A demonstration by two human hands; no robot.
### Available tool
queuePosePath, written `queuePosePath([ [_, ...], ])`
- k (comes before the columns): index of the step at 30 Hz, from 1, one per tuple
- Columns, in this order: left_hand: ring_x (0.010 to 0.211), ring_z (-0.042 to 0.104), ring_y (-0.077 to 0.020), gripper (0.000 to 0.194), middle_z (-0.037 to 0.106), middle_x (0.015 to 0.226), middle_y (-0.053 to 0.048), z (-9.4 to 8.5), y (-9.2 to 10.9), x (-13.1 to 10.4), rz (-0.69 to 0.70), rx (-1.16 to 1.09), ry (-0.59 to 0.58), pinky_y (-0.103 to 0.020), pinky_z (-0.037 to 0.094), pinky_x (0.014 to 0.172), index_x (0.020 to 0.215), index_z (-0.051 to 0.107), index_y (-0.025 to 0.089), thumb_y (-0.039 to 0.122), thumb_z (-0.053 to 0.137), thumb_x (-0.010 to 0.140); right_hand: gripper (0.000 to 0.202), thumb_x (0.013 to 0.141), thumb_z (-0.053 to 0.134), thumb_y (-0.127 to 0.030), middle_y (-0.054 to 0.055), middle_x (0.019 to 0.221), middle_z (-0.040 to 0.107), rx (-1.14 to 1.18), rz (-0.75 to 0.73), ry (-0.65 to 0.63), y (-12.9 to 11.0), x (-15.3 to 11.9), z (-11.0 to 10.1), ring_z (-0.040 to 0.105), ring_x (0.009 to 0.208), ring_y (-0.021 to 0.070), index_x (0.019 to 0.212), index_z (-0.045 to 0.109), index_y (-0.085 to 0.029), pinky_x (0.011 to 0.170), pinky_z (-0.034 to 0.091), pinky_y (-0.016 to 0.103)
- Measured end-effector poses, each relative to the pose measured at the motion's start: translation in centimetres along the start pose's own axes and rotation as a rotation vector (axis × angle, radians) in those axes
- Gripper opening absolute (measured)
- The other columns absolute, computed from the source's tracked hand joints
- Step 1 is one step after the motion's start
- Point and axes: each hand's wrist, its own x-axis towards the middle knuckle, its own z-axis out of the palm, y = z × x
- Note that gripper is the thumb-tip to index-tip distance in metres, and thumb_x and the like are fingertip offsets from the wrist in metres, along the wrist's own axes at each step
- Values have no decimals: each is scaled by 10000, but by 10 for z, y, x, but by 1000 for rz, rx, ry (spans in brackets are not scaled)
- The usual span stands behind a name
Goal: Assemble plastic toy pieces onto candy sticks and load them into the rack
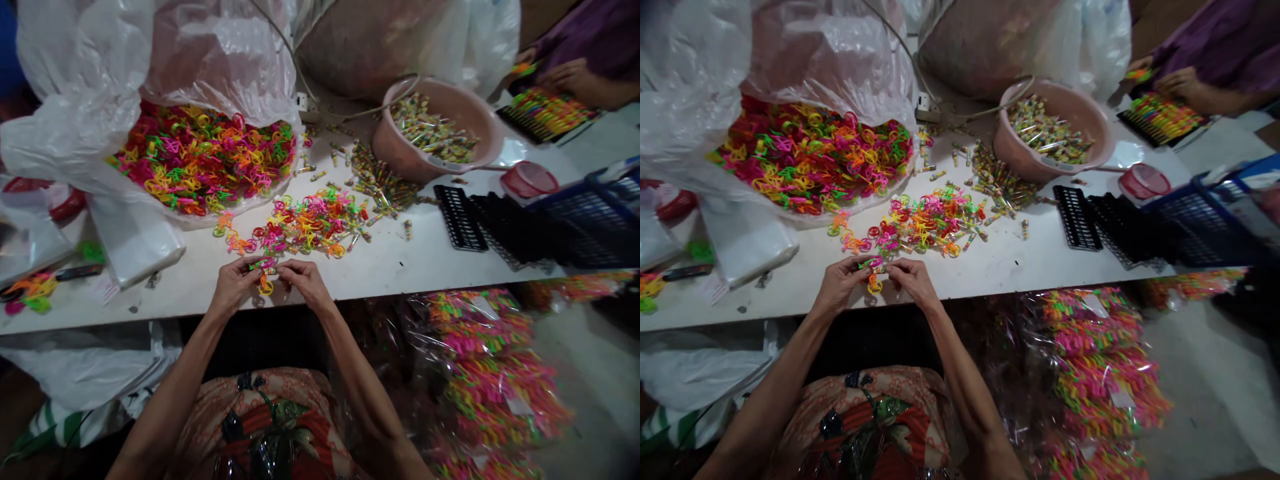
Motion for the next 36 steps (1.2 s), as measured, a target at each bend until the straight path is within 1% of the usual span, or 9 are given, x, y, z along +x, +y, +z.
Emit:
queuePosePath([
  [4, 565, 602, -107, 447, 704, 667, -11, 0, 7, 4, 16, 124, -2, -221, 485, 551, 866, 752, 144, 310, 834, 460, 315, 666, 738, -445, -55, 512, 546, 14, 1, 84, -2, -2, -1, 476, 450, 68, 771, 704, -150, 467, 391, 214],
  [10, 547, 596, -109, 458, 692, 638, -8, 11, 6, 12, -44, -72, -38, -221, 490, 516, 744, 741, 161, 331, 890, 346, 347, 645, 743, -468, -47, 530, 556, 136, 1, 57, -3, -1, -12, 480, 444, 61, 763, 708, -144, 455, 375, 209],
  [16, 495, 546, -79, 465, 652, 583, 20, 24, 0, 5, 15, -71, 22, -200, 449, 479, 770, 717, 147, 389, 877, 407, 308, 691, 722, -438, -57, 496, 521, 84, -54, 130, -1, -6, -11, 459, 437, 62, 779, 715, -142, 459, 361, 212],
  [19, 515, 560, -83, 404, 656, 591, 21, 26, -6, 3, 58, -119, 73, -202, 455, 503, 742, 697, 154, 363, 860, 436, 332, 708, 708, -461, -60, 482, 493, 52, -52, 90, -1, -7, -9, 425, 433, 57, 785, 721, -139, 447, 332, 208],
  [23, 548, 576, -89, 304, 658, 601, 25, 28, -8, 1, 143, -142, 149, -207, 461, 543, 722, 690, 168, 308, 818, 483, 349, 698, 721, -478, -48, 543, 509, 9, -19, 5, -7, -12, -7, 399, 447, 47, 779, 728, -138, 433, 304, 203],
  [29, 588, 596, -123, 282, 676, 645, -3, 23, -2, 3, 149, 20, 52, -236, 465, 558, 740, 700, 169, 328, 773, 518, 333, 739, 693, -481, -37, 616, 522, -50, -48, -19, -5, -23, -5, 400, 482, 54, 817, 742, -161, 450, 315, 206],
  [31, 589, 593, -121, 299, 678, 656, -4, 21, -2, 2, 149, 92, 38, -234, 461, 555, 772, 706, 166, 348, 760, 541, 349, 790, 645, -492, -29, 639, 538, -107, -62, -14, 1, -25, -5, 426, 504, 67, 860, 739, -164, 475, 344, 210],
  [33, 606, 598, -118, 316, 689, 692, -7, 21, -4, -1, 154, 150, 31, -228, 467, 569, 821, 713, 163, 355, 750, 573, 327, 848, 601, -466, -10, 693, 571, -252, -122, 23, 5, -27, -3, 489, 577, 90, 901, 727, -169, 538, 391, 217],
  [36, 607, 585, -108, 316, 683, 709, 2, 26, -11, -4, 180, 161, 40, -218, 464, 568, 862, 714, 164, 352, 740, 609, 233, 907, 571, -371, 32, 824, 621, -700, -241, 107, 6, -30, 0, 571, 761, 132, 944, 694, -177, 671, 423, 234],
])
